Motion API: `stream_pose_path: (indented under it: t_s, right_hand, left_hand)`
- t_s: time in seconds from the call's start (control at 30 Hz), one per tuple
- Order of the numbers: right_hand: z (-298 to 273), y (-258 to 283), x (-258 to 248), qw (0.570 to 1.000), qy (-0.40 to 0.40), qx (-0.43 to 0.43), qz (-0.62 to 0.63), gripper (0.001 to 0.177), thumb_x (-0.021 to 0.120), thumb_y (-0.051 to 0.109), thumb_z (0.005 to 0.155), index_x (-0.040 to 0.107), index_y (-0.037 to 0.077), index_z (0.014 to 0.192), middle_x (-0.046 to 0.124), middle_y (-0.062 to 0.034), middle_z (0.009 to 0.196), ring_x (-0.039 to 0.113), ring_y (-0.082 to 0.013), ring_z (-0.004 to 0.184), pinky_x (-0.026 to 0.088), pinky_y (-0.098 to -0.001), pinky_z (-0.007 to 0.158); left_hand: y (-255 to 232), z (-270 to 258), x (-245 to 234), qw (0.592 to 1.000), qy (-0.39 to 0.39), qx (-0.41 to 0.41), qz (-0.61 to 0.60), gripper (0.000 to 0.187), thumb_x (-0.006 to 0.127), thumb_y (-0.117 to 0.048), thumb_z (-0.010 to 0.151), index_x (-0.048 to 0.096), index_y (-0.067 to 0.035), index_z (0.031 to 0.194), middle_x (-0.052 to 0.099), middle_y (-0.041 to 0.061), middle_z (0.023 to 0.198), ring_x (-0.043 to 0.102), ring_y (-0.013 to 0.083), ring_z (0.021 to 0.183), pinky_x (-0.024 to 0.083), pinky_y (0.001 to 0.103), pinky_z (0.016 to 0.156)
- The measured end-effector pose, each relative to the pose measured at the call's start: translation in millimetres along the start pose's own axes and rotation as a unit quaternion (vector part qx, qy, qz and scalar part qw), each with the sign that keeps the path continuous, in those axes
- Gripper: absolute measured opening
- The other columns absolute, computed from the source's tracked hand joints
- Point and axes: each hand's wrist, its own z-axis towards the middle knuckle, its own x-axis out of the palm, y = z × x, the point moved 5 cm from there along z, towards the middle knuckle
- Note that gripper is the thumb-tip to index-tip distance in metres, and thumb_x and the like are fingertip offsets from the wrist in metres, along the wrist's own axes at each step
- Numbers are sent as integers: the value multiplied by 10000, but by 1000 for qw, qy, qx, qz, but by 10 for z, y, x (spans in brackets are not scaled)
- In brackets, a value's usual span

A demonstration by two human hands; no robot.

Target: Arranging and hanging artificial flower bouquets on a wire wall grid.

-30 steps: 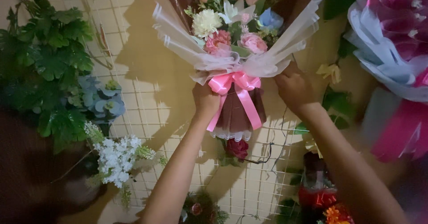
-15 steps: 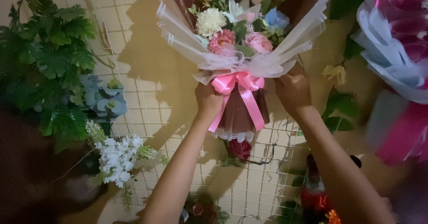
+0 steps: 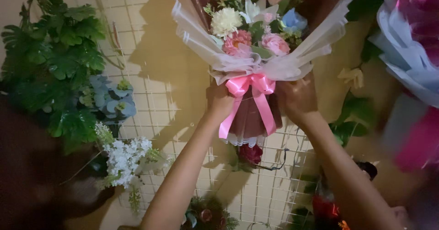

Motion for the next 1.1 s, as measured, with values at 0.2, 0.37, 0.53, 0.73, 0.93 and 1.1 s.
stream_pose_path:
  t_s: [0.2, 0.37, 0.53, 0.73, 0.93, 1.1]
  right_hand:
    - [-42, -228, 60, 975, 183, 108, 65, 385, 676, 162, 778, 712, 12, 1131, 708, -213, 1122, 655, -404, 1018, 506, -506, 914]
    - [51, -39, -2, 849, 437, 276, 115, 497, 735, 424, 844, 706, 69, 1191, 757, -179, 1053, 697, -306, 966, 568, -413, 906]
    - [-22, 15, 171, 919, 175, 261, 238, 809, 843, 467, 769, 518, -26, 1320, 650, -192, 1218, 640, -352, 1075, 507, -427, 914]
    - [-78, 34, 201, 971, 100, 201, 86, 609, 874, 466, 746, 726, 82, 1194, 707, -166, 1258, 606, -399, 1224, 463, -488, 1044]
    - [-77, 103, 210, 976, 77, 193, 60, 566, 823, 457, 839, 716, 87, 1254, 713, -165, 1254, 630, -399, 1170, 490, -493, 995]
    - [-59, 171, 202, 982, 3, 178, 70, 562, 821, 431, 871, 696, 50, 1264, 697, -187, 1254, 633, -410, 1149, 501, -484, 983]
  left_hand:
    - [-72, 18, -68, 999, 26, -1, -23, 452, 735, -203, 849, 618, -169, 1285, 642, 166, 1286, 642, 394, 1135, 555, 493, 875]
    - [-59, 28, -23, 1000, 17, 4, 8, 478, 645, -82, 855, 586, -126, 1327, 612, 201, 1306, 620, 430, 1133, 539, 517, 864]
    - [-69, 0, -39, 1000, 19, 2, -20, 399, 599, -59, 929, 610, -169, 1313, 632, 173, 1330, 640, 403, 1166, 548, 505, 926]
    - [19, 26, -39, 999, 37, 18, -1, 382, 576, -140, 960, 578, -158, 1342, 609, 182, 1344, 601, 424, 1214, 517, 517, 981]
    - [69, 79, -283, 966, 201, 6, -160, 573, 544, -212, 947, 490, -159, 1515, 504, 161, 1552, 493, 366, 1415, 413, 441, 1155]
    - [7, 158, -403, 917, 271, 67, -284, 682, 674, -198, 885, 466, -76, 1523, 506, 145, 1556, 460, 307, 1449, 335, 421, 1234]
